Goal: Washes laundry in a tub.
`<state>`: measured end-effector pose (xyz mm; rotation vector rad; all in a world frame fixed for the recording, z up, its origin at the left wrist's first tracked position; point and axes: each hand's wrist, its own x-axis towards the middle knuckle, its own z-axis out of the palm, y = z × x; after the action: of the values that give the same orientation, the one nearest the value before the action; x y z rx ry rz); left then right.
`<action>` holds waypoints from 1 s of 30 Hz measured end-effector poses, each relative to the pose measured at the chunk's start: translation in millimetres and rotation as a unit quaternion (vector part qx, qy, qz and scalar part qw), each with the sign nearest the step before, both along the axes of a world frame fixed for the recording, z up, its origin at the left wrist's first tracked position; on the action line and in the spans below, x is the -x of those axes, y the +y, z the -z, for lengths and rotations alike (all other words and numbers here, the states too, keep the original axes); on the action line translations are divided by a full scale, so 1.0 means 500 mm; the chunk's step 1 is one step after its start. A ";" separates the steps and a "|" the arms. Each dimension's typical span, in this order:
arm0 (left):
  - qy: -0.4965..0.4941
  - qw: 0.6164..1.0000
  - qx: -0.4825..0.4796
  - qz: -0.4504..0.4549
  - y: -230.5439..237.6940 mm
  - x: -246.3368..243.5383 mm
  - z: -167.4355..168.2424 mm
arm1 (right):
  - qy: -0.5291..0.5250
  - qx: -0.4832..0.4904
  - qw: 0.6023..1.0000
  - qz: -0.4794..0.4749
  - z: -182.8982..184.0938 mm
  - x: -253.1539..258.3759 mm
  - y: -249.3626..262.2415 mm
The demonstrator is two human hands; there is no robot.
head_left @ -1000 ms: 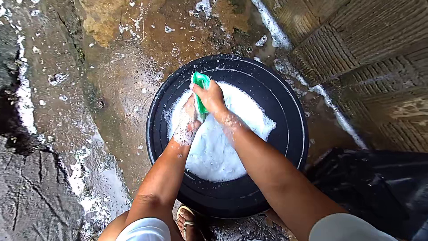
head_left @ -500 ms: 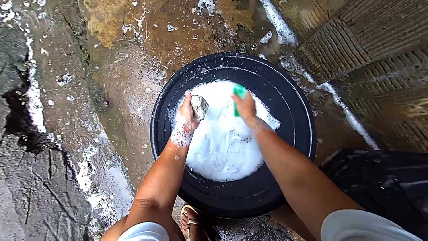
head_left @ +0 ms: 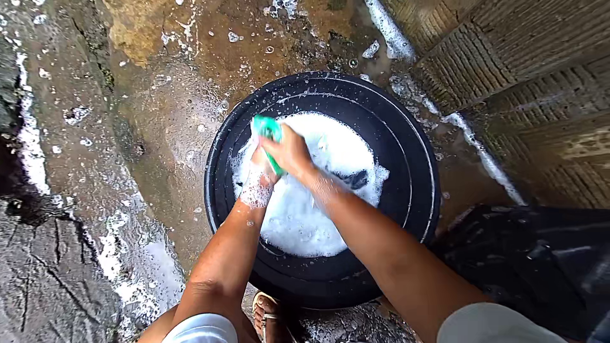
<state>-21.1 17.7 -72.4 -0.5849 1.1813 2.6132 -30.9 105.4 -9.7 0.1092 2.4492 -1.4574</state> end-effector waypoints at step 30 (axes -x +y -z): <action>-0.130 0.991 -0.001 0.015 0.021 0.021 -0.014 | -0.011 -0.065 0.995 0.068 0.140 -0.119 0.165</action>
<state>-31.5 28.4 -65.3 -0.8688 1.0970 2.4209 28.7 188.0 -79.6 0.3249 2.5614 -1.3398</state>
